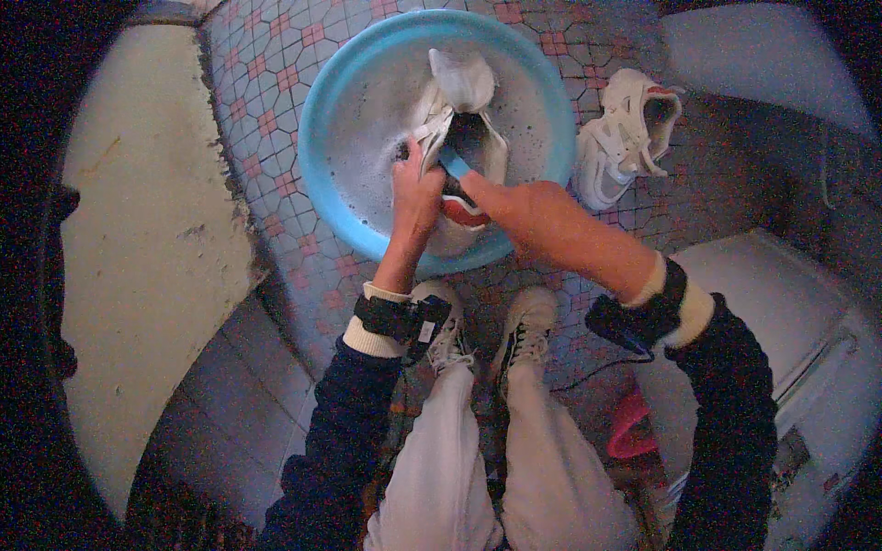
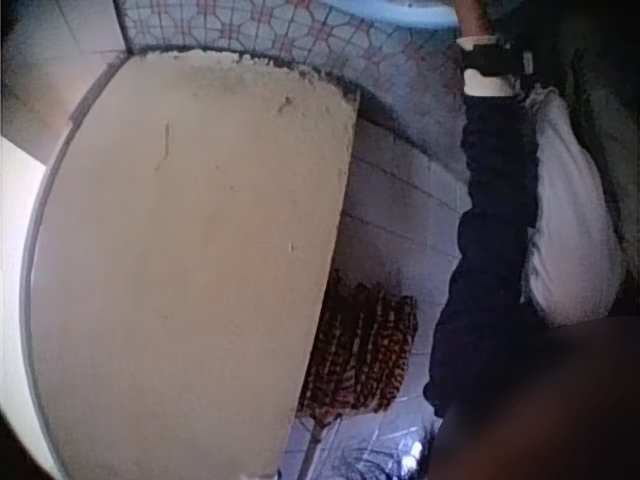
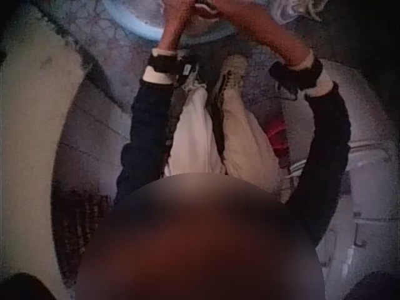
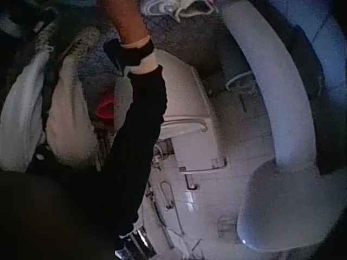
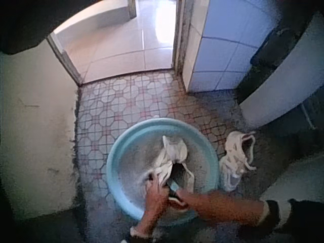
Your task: The person scrubs a white sneaker with a blue brush in a basin of soapy water. They clean the interior, sole, and upper surfaces, then place the shoe aside and continue scrubbing the second sneaker.
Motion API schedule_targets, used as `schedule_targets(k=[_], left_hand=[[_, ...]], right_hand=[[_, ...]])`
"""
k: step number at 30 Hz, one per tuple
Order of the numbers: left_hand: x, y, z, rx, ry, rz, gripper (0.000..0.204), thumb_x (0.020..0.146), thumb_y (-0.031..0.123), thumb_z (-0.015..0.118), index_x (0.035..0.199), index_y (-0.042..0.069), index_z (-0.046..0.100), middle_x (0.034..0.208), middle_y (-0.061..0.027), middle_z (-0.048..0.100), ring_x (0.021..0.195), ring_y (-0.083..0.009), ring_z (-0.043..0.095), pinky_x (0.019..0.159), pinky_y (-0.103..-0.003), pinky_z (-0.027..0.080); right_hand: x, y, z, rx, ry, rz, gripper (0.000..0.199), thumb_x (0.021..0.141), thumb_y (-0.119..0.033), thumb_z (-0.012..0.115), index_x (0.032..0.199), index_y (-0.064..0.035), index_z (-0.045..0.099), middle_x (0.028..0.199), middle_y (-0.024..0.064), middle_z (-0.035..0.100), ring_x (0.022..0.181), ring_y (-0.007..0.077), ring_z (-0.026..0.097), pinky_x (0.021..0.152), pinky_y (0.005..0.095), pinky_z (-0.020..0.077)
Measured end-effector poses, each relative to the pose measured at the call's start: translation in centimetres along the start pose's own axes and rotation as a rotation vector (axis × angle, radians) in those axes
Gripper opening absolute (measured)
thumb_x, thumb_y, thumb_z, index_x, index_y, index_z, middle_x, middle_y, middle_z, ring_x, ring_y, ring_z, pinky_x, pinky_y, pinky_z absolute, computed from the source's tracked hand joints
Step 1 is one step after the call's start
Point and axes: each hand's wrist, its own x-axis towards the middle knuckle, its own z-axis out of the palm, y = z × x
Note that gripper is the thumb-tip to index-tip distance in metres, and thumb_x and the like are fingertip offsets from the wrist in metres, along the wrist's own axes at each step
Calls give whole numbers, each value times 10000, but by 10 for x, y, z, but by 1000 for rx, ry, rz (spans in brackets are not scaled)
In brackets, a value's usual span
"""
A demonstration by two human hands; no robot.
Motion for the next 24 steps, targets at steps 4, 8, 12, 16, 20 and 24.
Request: schedule_targets(k=[4,8,12,16,20,24], left_hand=[[3,-4,-1,-49,-29,-13,729,743,339,480,1393,84,269,1157,-209,420,1126,-368,371,952,-515,248],[17,-22,-1,-190,-56,78,568,743,243,452,1268,31,403,939,-249,506,940,-381,487,823,-449,364],[17,-35,-2,-503,9,106,421,732,166,423,1112,1,496,771,-278,542,713,-409,525,674,-464,397],[10,-27,-2,-367,-10,124,475,728,166,429,1175,10,476,793,-281,550,734,-428,512,695,-482,387],[4,-25,3,-199,44,105,532,733,178,437,1220,-33,426,891,-346,512,827,-470,493,758,-480,384],[6,-37,7,-420,30,2,580,737,213,452,1248,-57,401,941,-348,499,913,-463,479,830,-464,368]], right_hand=[[39,-7,2,-177,66,180,701,720,-42,603,1336,-129,281,819,192,625,708,361,619,568,434,476],[52,-7,-5,-176,268,169,583,757,-123,595,1290,-125,359,785,127,640,669,347,618,528,438,469],[7,-9,-4,-162,60,6,514,772,-162,587,1252,-116,411,763,106,643,640,333,617,521,423,472],[21,-9,5,-176,159,-21,478,768,-153,589,1218,-113,430,740,96,640,613,334,613,519,421,473],[71,-9,0,-287,288,73,410,751,-144,600,1135,-114,457,769,99,639,646,332,619,531,441,465],[45,-7,-13,-229,207,-51,220,824,-176,493,1029,-108,449,806,132,642,662,351,634,524,455,495]])
